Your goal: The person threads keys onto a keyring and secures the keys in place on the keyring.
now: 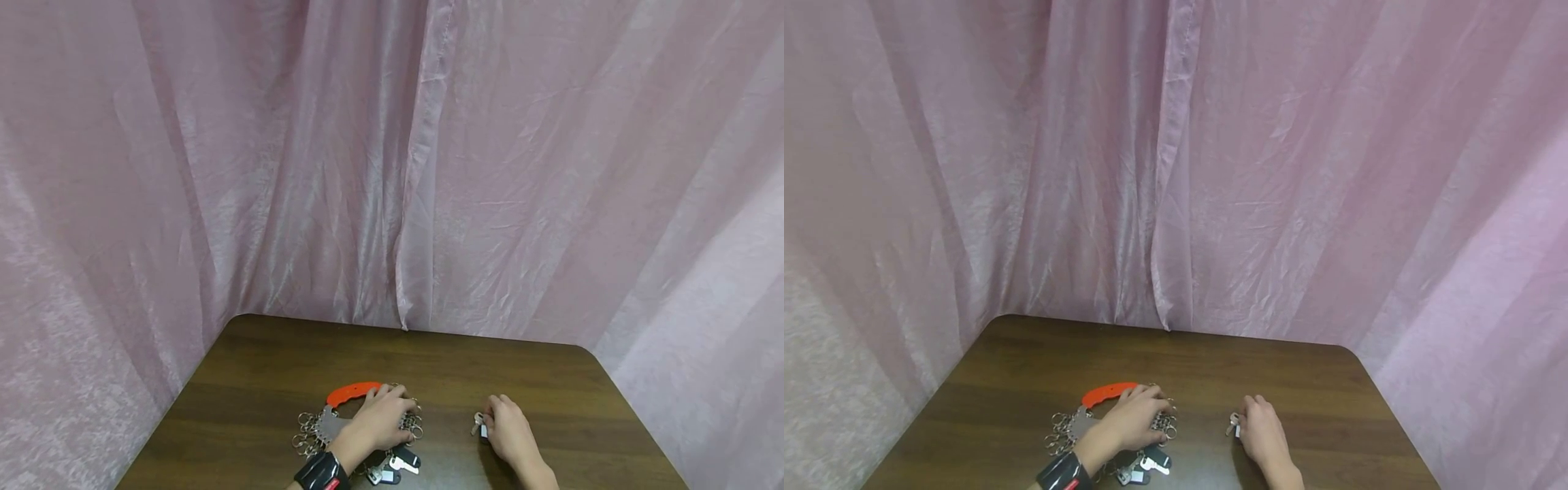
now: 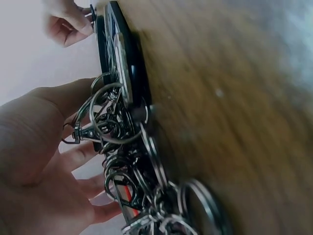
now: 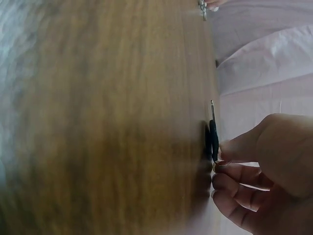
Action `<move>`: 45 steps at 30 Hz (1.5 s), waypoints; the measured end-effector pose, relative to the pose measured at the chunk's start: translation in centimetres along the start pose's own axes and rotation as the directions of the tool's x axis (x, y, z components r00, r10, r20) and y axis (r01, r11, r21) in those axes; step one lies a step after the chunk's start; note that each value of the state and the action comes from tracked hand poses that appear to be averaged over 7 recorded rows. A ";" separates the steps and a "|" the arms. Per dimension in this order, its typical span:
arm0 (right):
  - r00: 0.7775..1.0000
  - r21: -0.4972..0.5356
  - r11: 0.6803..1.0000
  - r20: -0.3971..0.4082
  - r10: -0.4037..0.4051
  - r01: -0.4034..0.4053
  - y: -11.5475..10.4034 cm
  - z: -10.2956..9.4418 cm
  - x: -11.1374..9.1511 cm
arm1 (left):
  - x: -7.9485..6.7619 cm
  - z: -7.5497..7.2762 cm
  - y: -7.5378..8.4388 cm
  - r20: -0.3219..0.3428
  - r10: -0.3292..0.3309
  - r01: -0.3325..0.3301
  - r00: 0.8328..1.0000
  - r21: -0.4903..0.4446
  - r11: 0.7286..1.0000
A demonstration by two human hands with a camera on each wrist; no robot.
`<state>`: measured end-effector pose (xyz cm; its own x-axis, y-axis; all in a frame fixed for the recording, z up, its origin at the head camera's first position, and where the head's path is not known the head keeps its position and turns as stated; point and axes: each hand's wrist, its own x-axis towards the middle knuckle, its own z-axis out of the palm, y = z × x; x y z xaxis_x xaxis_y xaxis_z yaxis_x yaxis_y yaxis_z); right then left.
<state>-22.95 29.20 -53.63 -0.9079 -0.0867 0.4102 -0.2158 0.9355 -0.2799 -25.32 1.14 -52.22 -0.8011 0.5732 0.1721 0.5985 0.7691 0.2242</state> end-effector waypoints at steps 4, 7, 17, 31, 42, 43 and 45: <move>1.000 -0.001 1.000 0.002 0.005 -0.005 0.0 -0.1 0.0 | 0.3 0.2 0.1 -0.024 0.001 -0.001 1.000 0.003 1.000; 0.999 0.002 1.000 0.029 0.024 -0.024 -0.1 -0.1 -0.1 | 0.4 0.1 0.2 -0.028 -0.005 0.005 1.000 0.005 1.000; 0.999 0.092 0.996 -0.032 0.020 -0.017 -0.3 0.0 -0.2 | 0.6 0.2 0.6 0.002 -0.015 0.015 1.000 0.006 1.000; 0.890 0.697 0.572 0.230 0.394 -0.433 -2.0 -2.4 -0.2 | 1.0 0.5 0.2 -0.033 -0.021 0.017 0.999 -0.120 0.993; 0.802 0.857 0.148 0.383 0.458 -0.494 -3.8 -1.9 -0.3 | 0.8 0.4 0.3 -0.066 -0.021 0.005 0.998 -0.233 0.972; 0.793 0.854 0.119 0.408 0.453 -0.507 -4.0 -1.8 -0.3 | 0.8 0.4 0.3 -0.075 -0.029 0.010 0.997 -0.237 0.971; 0.777 0.841 0.082 0.452 0.437 -0.535 -4.4 -1.4 -0.4 | 0.7 0.4 0.2 -0.089 -0.044 0.022 0.995 -0.236 0.971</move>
<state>-21.17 25.61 -51.35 -0.9627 0.1865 -0.1960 0.1660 -0.1647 -0.9723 -25.81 1.77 -52.40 -0.8233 0.5113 0.2467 0.5647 0.6930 0.4482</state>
